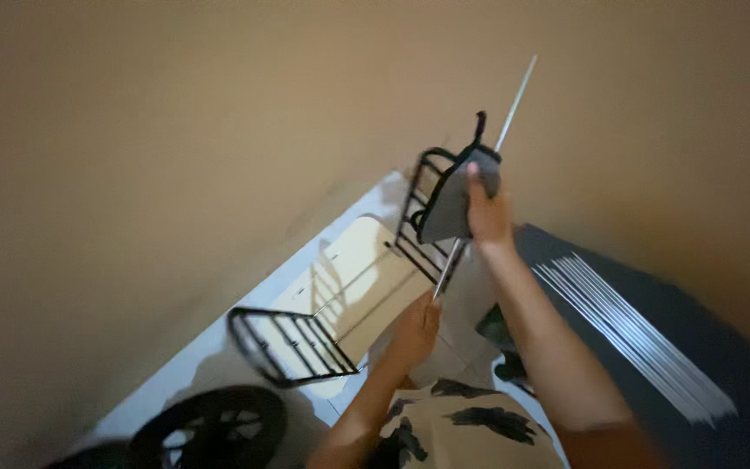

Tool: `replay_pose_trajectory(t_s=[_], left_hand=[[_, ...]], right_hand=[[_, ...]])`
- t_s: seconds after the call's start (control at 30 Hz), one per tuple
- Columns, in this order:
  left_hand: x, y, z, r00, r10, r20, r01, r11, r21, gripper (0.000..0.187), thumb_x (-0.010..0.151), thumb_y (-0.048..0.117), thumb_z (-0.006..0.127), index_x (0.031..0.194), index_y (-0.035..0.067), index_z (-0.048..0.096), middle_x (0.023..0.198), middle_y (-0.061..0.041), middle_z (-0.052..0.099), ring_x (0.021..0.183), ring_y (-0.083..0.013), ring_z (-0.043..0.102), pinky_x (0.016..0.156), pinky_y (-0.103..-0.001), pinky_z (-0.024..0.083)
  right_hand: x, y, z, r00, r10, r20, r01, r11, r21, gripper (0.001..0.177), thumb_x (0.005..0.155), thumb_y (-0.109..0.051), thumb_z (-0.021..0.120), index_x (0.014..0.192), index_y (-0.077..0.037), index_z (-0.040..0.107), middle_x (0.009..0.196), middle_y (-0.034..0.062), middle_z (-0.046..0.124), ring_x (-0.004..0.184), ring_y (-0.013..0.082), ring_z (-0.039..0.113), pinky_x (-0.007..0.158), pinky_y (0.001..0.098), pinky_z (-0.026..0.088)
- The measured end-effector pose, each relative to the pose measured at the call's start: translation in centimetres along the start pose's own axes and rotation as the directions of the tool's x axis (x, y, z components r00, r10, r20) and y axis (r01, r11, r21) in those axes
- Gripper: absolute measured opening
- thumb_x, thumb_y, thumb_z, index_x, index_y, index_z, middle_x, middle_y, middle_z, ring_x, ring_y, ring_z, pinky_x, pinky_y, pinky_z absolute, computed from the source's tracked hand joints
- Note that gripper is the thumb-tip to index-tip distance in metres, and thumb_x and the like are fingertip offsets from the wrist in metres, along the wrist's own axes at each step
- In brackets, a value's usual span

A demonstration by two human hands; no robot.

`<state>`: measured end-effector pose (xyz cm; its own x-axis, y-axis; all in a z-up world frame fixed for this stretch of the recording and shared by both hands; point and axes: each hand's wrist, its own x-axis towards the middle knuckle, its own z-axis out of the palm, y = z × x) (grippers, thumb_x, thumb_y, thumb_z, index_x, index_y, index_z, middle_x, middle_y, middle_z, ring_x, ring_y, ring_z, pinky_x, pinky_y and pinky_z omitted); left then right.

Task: The person wipes black metal ladder frames with a cloth and then inserts several long silver rods into the frame slots. The person handles the frames and rods by hand, placing the rods into the frame while standing in a tiled room.

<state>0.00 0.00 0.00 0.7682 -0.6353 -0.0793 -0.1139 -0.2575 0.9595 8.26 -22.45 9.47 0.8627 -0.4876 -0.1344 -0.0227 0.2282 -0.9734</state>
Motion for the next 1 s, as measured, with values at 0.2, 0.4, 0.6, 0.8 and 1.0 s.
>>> replay_pose_trajectory(t_s=[0.2, 0.4, 0.6, 0.8, 1.0], left_hand=[[2.6, -2.4, 8.8, 0.973, -0.125, 0.196, 0.120, 0.992, 0.039, 0.035, 0.108, 0.025, 0.042, 0.102, -0.003, 0.063, 0.086, -0.021, 0.064, 0.074, -0.0306, 0.060, 0.069, -0.045, 0.051], [5.2, 0.7, 11.0, 0.709, -0.076, 0.701, -0.158, 0.952, 0.264, 0.037, 0.098, 0.026, 0.050, 0.123, 0.002, 0.063, 0.110, -0.024, 0.070, 0.100, -0.0417, 0.066, 0.088, -0.050, 0.052], [8.9, 5.8, 23.9, 0.931, 0.302, 0.207, -0.193, 0.886, -0.422, 0.048, 0.115, 0.039, 0.040, 0.137, -0.002, 0.053, 0.126, -0.018, 0.066, 0.122, -0.0330, 0.059, 0.105, -0.045, 0.042], [10.9, 10.5, 37.5, 0.968, 0.109, 0.228, 0.058, 0.784, -0.618, 0.034, 0.110, 0.038, 0.042, 0.093, 0.010, 0.050, 0.070, -0.003, 0.052, 0.060, -0.0176, 0.057, 0.060, -0.035, 0.055], [17.1, 12.1, 35.7, 0.968, 0.221, -0.116, -0.246, 0.771, -0.587, 0.044, 0.109, 0.048, 0.032, 0.095, 0.011, 0.051, 0.073, -0.001, 0.053, 0.068, -0.0161, 0.063, 0.067, -0.040, 0.063]], right_hand=[[-9.9, 5.6, -4.6, 0.889, -0.411, -0.200, 0.101, 0.604, -0.791, 0.047, 0.097, -0.043, 0.067, 0.117, -0.001, 0.069, 0.102, 0.0189, 0.072, 0.092, 0.0302, 0.067, 0.079, 0.0399, 0.052], [-17.7, 3.7, -16.6, 0.932, -0.191, -0.309, -0.048, 0.778, -0.626, 0.039, 0.098, -0.029, 0.070, 0.127, -0.003, 0.066, 0.094, 0.0131, 0.072, 0.081, 0.0206, 0.063, 0.076, 0.0345, 0.052], [-22.5, 6.4, -28.5, 0.960, -0.167, -0.226, -0.076, 0.621, -0.780, 0.056, 0.084, -0.010, 0.072, 0.138, -0.004, 0.058, 0.115, 0.0201, 0.071, 0.096, 0.0273, 0.069, 0.084, 0.0402, 0.054], [-25.2, 7.8, -36.0, 0.979, -0.163, -0.119, -0.010, 0.549, -0.836, 0.066, 0.079, -0.003, 0.075, 0.140, 0.001, 0.053, 0.133, 0.0284, 0.060, 0.121, 0.0413, 0.059, 0.097, 0.0468, 0.051], [-29.2, 5.0, -43.7, 0.885, 0.465, -0.037, -0.181, 0.269, -0.946, 0.053, 0.090, -0.025, 0.073, 0.137, -0.007, 0.057, 0.119, 0.0190, 0.069, 0.109, 0.0310, 0.068, 0.095, 0.0430, 0.055]])
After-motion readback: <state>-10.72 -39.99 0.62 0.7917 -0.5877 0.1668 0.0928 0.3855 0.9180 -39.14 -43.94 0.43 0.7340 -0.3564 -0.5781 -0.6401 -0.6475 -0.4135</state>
